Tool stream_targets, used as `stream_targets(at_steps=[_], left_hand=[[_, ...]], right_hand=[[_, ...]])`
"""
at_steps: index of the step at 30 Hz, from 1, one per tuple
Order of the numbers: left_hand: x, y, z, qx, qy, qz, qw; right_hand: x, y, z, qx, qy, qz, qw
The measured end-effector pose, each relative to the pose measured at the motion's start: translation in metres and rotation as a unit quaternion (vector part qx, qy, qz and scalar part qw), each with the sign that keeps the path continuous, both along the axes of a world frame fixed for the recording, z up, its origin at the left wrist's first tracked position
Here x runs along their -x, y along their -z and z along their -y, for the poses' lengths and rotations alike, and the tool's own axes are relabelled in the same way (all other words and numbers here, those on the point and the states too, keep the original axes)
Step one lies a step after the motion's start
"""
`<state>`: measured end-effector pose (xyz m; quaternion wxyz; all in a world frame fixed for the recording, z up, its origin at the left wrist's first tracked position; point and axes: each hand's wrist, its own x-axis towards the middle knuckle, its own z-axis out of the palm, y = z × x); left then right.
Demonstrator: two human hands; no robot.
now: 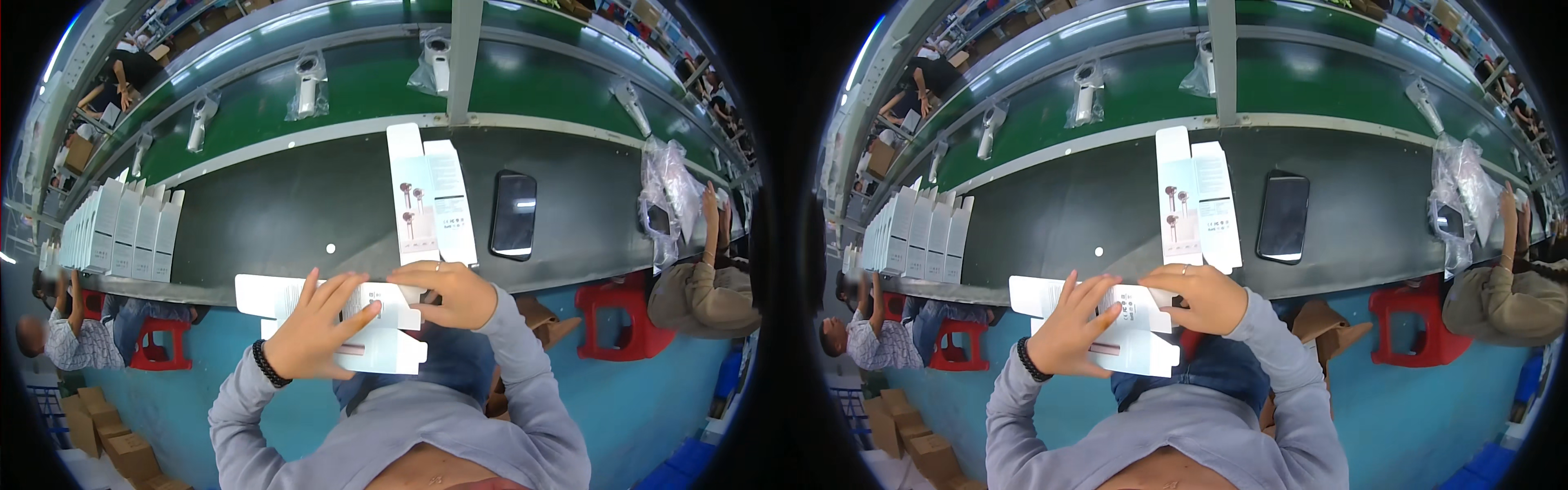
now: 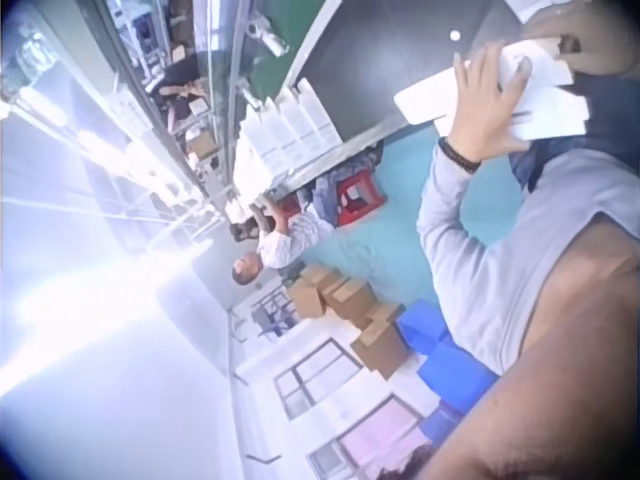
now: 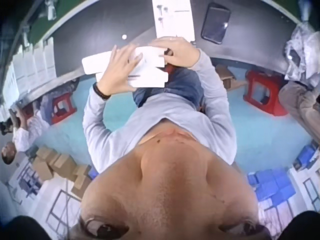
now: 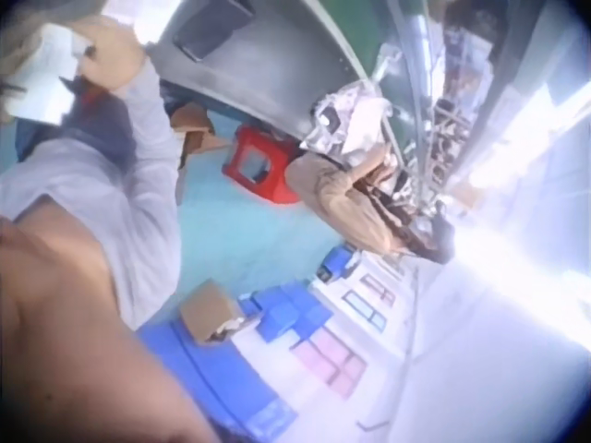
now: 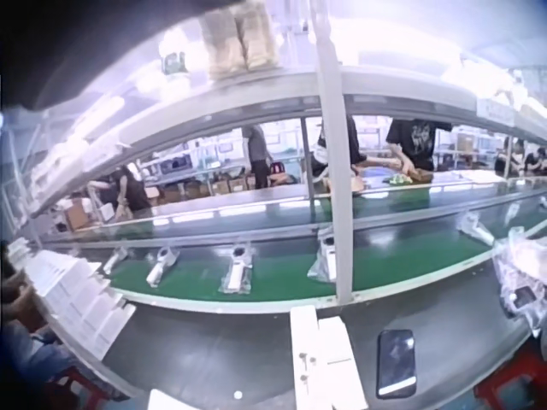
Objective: Packing earphone product boxes into outer paper sleeves on a factory assembly line.
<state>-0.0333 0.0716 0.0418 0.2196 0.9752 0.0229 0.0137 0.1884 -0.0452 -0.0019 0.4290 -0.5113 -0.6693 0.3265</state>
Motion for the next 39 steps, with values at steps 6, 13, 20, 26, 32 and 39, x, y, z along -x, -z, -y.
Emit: stream_targets(at_steps=[6,13,20,26,32,39], left_hand=[[-0.008,0.002,0.011,-0.011,0.033,-0.024,0.999],[0.01,-0.003,0.0,0.136,-0.175,0.016,0.975],[-0.013,0.018,0.02,0.295,-0.363,0.326,0.822],[-0.023,0.023,0.02,0.42,-0.406,0.25,0.772],[-0.011,0.07,0.022,0.692,-0.026,0.289,0.661],[-0.004,0.067,0.032,0.538,-0.288,0.309,0.729]], right_hand=[[0.012,0.006,0.001,-0.079,0.043,0.122,0.988],[0.0,0.021,0.011,0.028,0.02,-0.325,0.945],[0.094,0.049,0.004,-0.007,0.196,-0.332,0.923],[0.091,0.052,0.002,0.021,0.205,-0.382,0.901],[0.082,0.062,-0.004,-0.003,0.056,-0.446,0.893],[0.053,0.036,0.01,-0.068,0.176,-0.266,0.945]])
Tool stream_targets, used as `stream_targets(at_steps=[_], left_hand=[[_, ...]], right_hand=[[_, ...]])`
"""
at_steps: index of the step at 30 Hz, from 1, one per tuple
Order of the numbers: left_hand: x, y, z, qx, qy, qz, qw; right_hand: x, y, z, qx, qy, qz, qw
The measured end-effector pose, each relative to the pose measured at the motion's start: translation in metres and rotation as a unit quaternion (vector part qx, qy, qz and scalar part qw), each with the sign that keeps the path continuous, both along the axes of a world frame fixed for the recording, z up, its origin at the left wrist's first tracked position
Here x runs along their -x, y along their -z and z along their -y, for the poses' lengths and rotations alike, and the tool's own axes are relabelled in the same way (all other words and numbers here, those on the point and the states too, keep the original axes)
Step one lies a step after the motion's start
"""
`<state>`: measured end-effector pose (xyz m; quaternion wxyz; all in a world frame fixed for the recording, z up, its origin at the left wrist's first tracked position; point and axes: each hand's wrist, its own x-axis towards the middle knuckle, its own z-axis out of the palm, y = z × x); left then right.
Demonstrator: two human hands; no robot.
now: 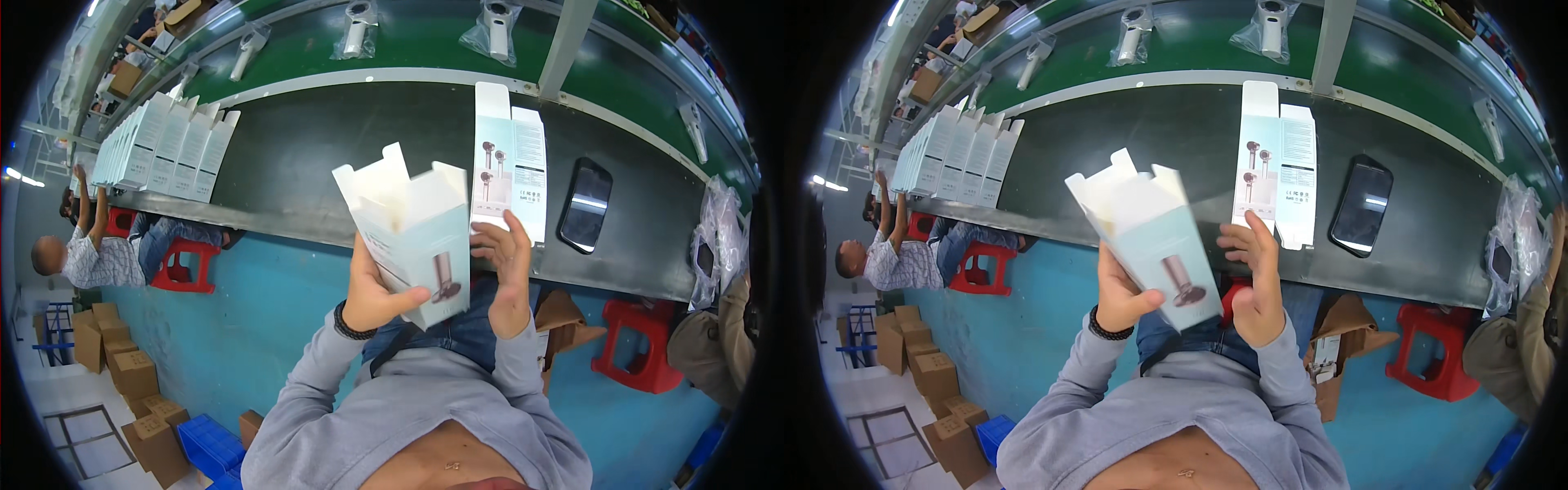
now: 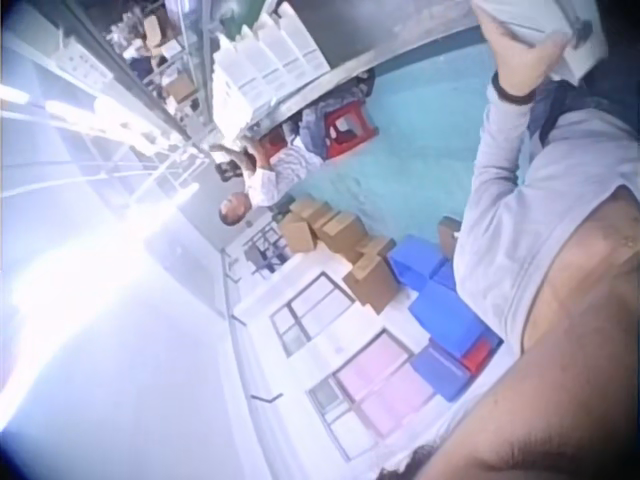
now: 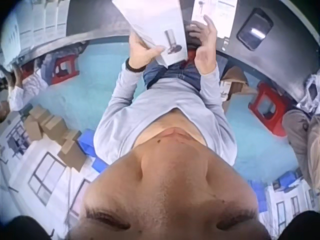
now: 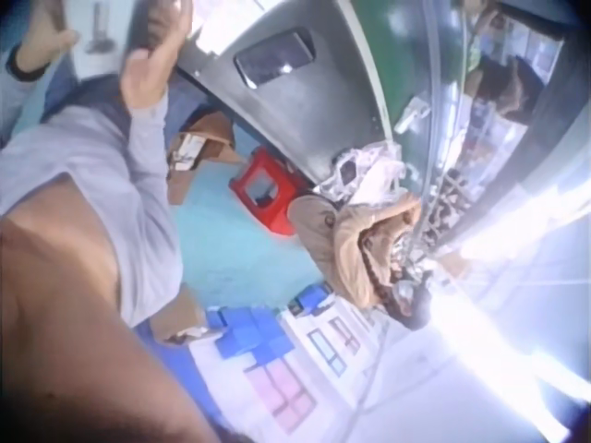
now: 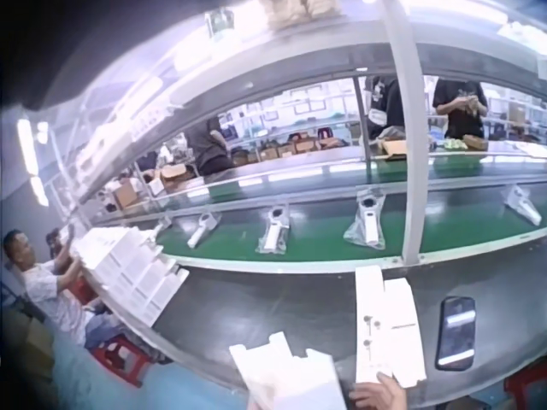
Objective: Packing earphone product boxes into outer paper sleeves on a factory assembly line.
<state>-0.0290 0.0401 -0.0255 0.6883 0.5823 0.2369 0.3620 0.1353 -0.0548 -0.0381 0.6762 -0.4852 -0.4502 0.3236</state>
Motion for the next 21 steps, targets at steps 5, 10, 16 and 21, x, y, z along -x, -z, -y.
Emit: stream_targets(at_steps=[5,10,16,21], left_hand=[[-0.008,-0.017,0.011,-0.337,0.021,-0.17,0.926],[0.003,-0.016,0.006,-0.51,-0.003,-0.123,0.851],[0.004,-0.028,-0.015,-0.422,0.132,-0.115,0.89],[-0.012,-0.017,-0.003,-0.389,0.063,0.014,0.919]], right_hand=[[0.03,-0.001,-0.009,-0.049,0.004,-0.019,0.999],[0.028,0.009,-0.005,-0.011,-0.034,-0.035,0.999],[0.03,0.019,0.002,-0.05,-0.002,-0.004,0.999],[0.038,0.004,-0.009,-0.115,0.003,0.009,0.993]])
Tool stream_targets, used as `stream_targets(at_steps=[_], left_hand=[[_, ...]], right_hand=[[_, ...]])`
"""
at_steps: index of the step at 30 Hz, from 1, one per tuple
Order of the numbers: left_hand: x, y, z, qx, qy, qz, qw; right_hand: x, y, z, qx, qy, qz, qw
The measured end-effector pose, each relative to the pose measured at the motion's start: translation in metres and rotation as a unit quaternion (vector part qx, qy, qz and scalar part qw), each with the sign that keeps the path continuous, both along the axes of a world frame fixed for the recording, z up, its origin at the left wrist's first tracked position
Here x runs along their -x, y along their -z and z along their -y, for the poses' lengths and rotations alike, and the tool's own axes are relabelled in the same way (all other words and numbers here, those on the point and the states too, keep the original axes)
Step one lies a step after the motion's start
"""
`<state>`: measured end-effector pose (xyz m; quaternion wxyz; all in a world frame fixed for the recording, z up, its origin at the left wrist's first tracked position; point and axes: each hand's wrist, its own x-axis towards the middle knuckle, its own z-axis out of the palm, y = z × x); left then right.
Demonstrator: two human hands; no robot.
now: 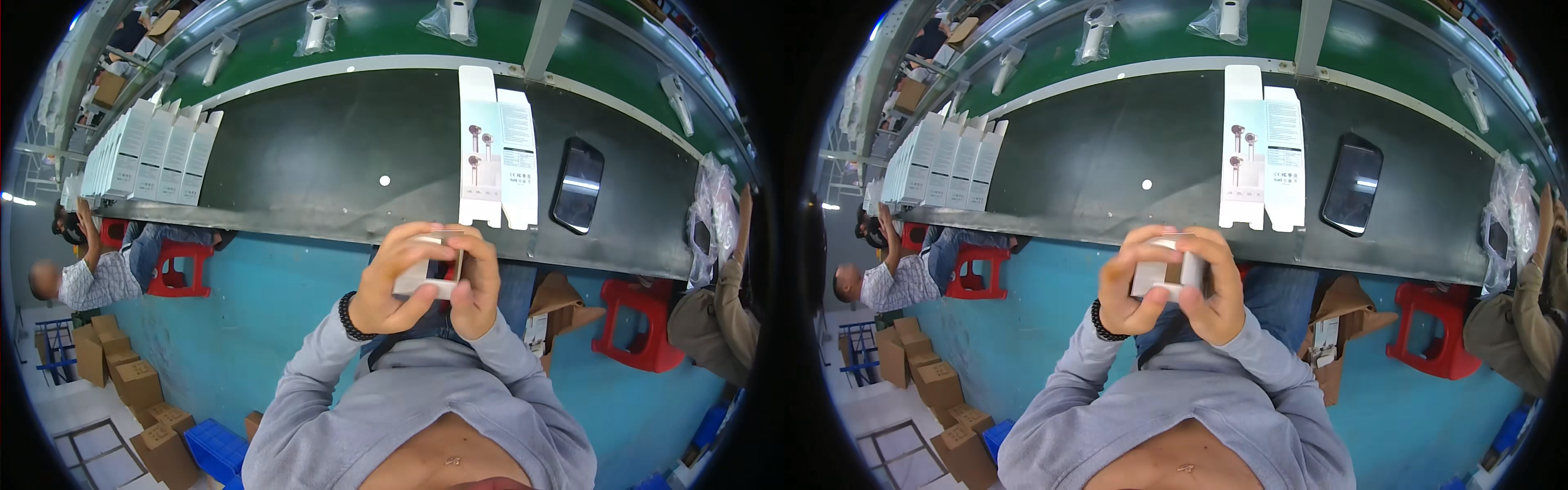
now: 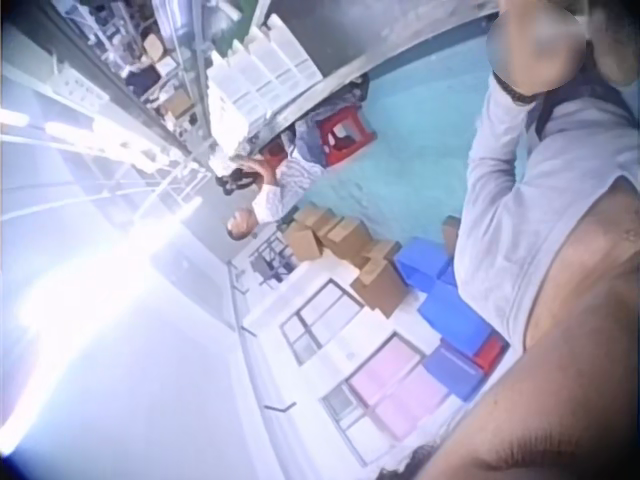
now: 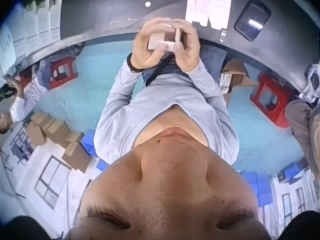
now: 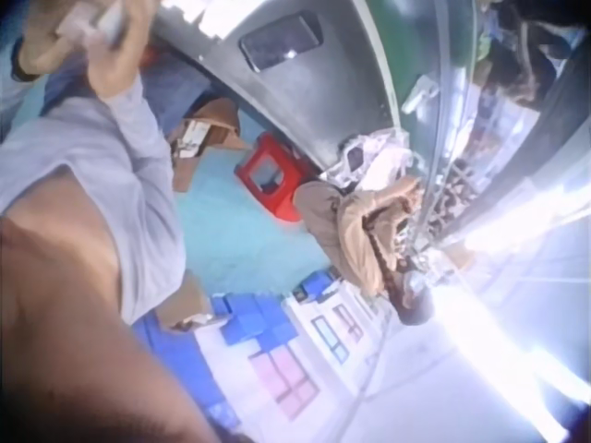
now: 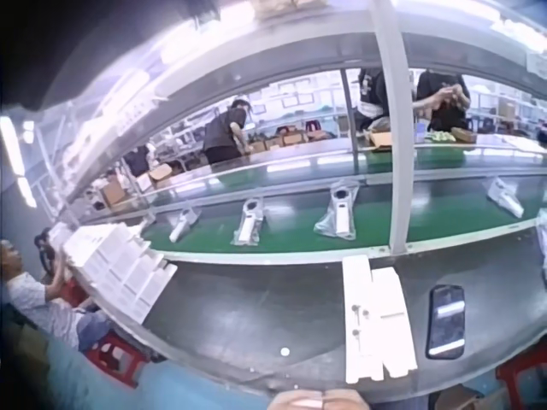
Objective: Packing earphone product boxes into outer paper sleeves on a factory assembly line.
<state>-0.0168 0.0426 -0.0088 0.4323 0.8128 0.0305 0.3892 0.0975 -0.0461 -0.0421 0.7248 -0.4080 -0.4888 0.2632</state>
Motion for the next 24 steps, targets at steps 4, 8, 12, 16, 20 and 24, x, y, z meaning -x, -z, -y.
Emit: stream_targets(at_steps=[4,8,12,16,20,24], left_hand=[[-0.013,0.015,0.01,0.026,-0.066,0.094,0.993],[-0.003,0.016,0.003,-0.043,-0.015,0.039,0.998],[-0.004,0.017,0.004,-0.09,-0.095,0.089,0.987],[-0.008,0.013,0.008,-0.131,-0.112,0.058,0.983],[-0.009,0.012,0.008,-0.138,-0.107,0.035,0.984],[-0.006,0.014,0.006,-0.133,-0.114,0.034,0.984]], right_hand=[[0.016,0.009,-0.003,-0.039,0.054,-0.117,0.991],[0.002,0.002,0.004,0.024,0.122,-0.003,0.992],[-0.007,-0.019,0.007,0.177,-0.049,-0.038,0.982],[-0.008,-0.015,0.005,0.155,-0.074,-0.114,0.979],[-0.008,-0.01,0.003,0.173,-0.068,-0.117,0.976],[-0.012,0.0,-0.001,0.19,-0.083,-0.064,0.976]])
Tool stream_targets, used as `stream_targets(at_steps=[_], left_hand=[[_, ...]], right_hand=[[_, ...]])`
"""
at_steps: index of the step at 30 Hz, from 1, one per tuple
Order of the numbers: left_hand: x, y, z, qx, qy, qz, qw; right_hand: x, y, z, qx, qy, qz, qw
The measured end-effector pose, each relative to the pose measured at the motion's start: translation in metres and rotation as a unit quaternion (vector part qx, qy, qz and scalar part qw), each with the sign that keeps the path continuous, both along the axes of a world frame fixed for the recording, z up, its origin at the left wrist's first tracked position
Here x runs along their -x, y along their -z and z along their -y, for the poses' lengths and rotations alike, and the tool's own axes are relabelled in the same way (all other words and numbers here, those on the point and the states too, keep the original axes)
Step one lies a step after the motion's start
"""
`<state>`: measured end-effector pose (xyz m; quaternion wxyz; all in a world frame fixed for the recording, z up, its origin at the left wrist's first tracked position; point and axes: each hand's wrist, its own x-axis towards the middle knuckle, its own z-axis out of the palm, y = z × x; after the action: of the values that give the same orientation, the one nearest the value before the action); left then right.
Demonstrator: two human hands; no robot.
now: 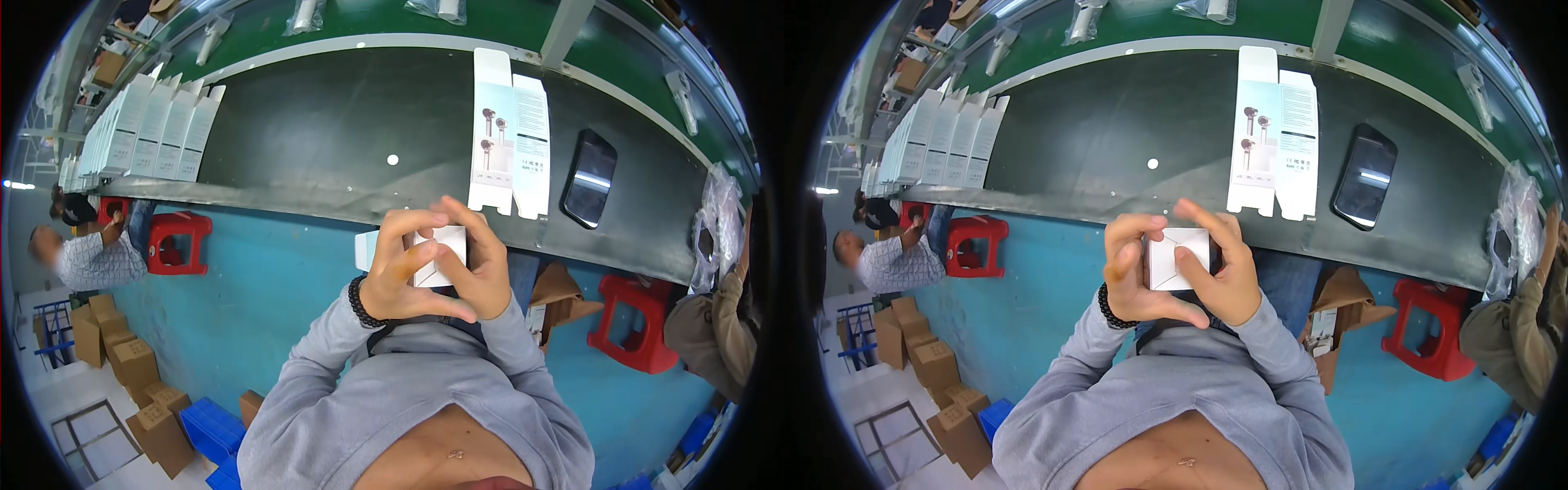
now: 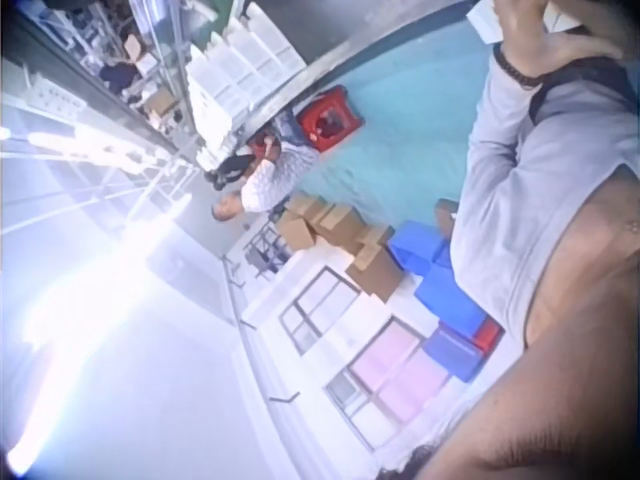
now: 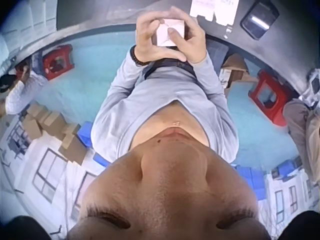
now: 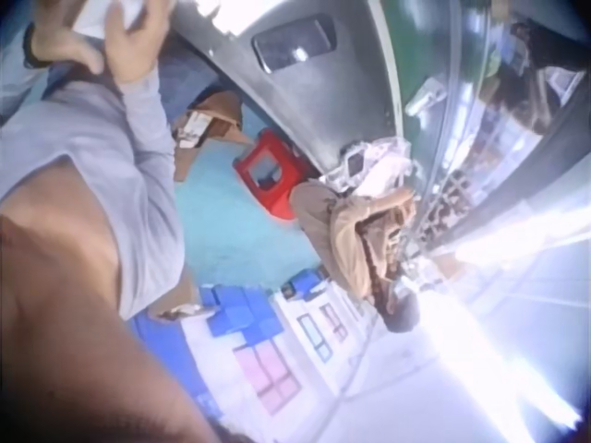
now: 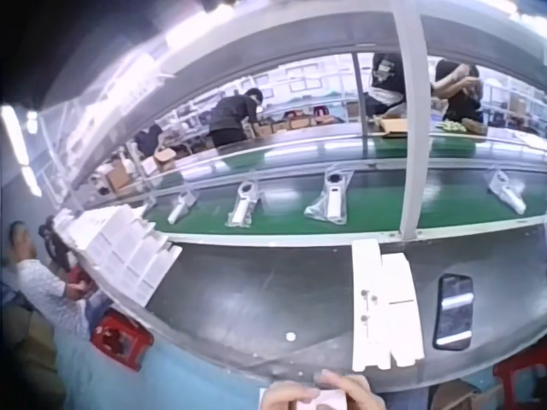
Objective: Packing earphone product boxes into outer paper sleeves on a factory assembly line.
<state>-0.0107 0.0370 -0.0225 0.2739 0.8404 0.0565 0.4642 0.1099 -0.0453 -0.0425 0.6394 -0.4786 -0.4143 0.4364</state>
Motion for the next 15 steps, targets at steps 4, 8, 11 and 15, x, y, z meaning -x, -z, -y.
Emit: stream_targets(at_steps=[4,8,11,15], left_hand=[[-0.001,0.004,-0.005,0.167,0.096,0.271,0.943],[0.03,-0.024,-0.027,0.312,0.189,0.135,0.921],[0.081,-0.065,-0.051,0.117,0.175,-0.164,0.964],[0.144,-0.059,-0.086,0.155,0.046,0.05,0.986]], right_hand=[[0.019,0.005,-0.002,-0.099,-0.103,-0.186,0.972],[0.017,0.001,-0.004,-0.096,-0.039,0.296,0.95],[0.012,-0.043,-0.012,-0.162,-0.065,0.336,0.926],[-0.006,-0.083,-0.021,-0.195,0.046,0.458,0.866]])
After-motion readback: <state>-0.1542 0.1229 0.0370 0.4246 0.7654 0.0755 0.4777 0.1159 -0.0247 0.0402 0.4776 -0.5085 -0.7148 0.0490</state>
